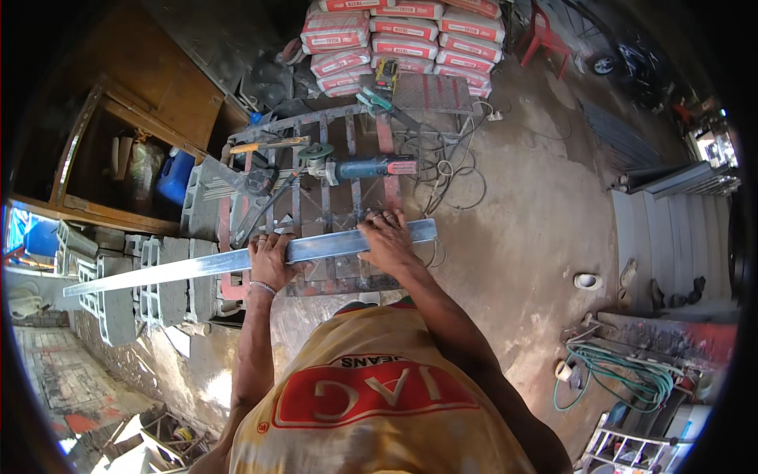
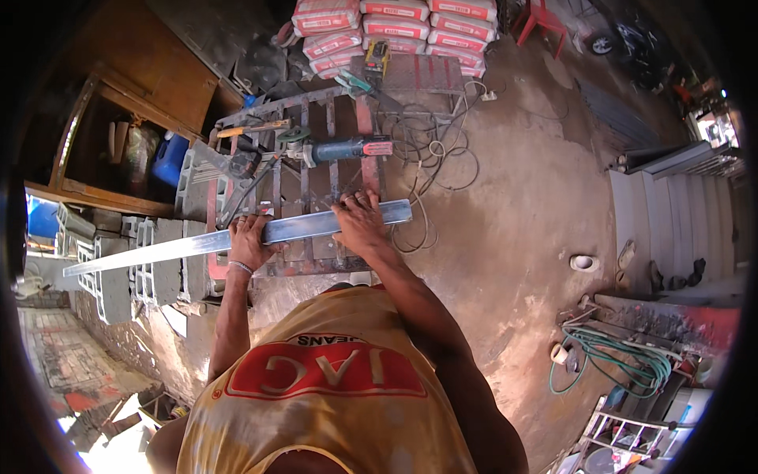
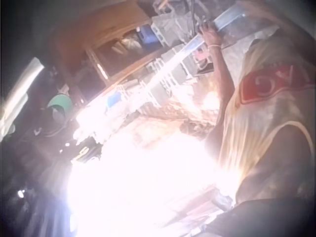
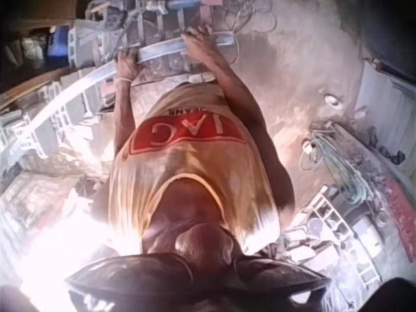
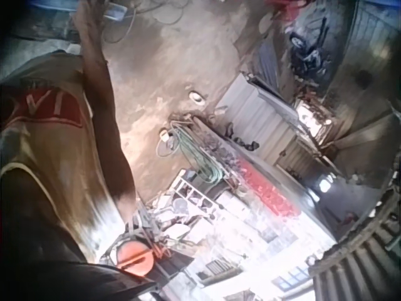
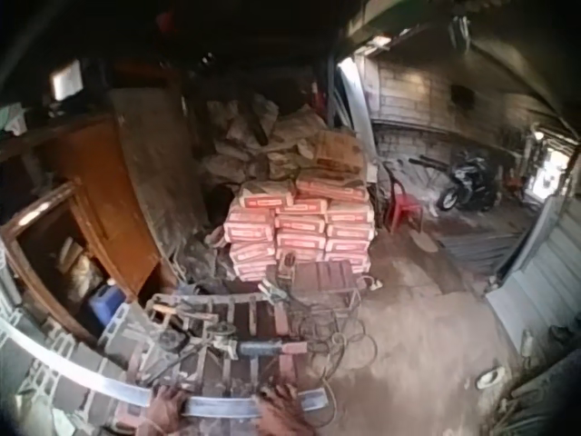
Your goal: Grinding a metal bar using an angle grinder.
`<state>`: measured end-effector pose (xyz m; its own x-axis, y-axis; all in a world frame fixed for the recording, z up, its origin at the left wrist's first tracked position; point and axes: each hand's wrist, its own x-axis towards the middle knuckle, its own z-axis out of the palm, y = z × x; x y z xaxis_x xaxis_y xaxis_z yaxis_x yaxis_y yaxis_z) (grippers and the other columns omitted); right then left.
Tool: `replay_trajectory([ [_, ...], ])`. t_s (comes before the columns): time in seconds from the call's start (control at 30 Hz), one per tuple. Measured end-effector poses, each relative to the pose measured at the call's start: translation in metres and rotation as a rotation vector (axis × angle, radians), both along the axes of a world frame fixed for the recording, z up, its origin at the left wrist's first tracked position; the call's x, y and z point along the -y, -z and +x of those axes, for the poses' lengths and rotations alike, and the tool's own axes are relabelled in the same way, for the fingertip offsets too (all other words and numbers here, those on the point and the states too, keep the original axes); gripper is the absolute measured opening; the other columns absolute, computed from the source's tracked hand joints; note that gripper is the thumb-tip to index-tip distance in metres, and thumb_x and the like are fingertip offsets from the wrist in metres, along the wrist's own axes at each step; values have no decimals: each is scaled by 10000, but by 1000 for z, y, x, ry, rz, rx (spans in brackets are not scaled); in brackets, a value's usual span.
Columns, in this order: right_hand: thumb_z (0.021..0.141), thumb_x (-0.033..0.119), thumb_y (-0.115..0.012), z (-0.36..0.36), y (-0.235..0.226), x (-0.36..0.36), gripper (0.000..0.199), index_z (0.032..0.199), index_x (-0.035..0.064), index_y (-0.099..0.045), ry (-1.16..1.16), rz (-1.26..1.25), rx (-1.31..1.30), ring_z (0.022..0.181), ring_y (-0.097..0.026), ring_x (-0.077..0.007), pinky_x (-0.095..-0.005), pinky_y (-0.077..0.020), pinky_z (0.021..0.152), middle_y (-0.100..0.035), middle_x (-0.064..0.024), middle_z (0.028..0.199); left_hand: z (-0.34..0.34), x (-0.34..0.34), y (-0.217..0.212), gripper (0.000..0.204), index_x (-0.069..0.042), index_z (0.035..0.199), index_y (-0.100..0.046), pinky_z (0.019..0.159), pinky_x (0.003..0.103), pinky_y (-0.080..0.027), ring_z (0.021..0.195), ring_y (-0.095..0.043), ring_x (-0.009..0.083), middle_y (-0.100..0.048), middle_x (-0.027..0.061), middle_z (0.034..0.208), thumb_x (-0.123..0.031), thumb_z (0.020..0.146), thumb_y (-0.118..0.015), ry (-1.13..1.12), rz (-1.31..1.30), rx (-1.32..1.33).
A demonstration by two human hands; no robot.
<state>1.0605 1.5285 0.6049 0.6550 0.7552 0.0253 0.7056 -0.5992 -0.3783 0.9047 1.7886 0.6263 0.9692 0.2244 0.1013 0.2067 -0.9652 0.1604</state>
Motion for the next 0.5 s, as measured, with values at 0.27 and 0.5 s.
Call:
replay_trajectory([
  [0.27, 778, 408, -847, -1, -9, 22, 654, 1355, 177, -642, 388, 159, -23, 1309, -518, -324, -522, -299, 1152, -634, -116, 1321, 5, -3, 15, 720, -182, 1247, -659, 1053, 548, -340, 1209, -564, 315, -631, 68, 1215, -503, 651, -905, -21, -67, -85],
  [0.5, 727, 378, -901, 98, -24, -62, 876, 1452, 92, -501, 292, 180, 232, 1350, -478, -354, -539, -334, 1115, -587, -147, 1360, 16, -12, 11, 816, -196, 1344, -615, 1082, 581, -315, 1296, -539, 267, -626, 40, 1320, -563, 666, -879, 26, -55, -253],
])
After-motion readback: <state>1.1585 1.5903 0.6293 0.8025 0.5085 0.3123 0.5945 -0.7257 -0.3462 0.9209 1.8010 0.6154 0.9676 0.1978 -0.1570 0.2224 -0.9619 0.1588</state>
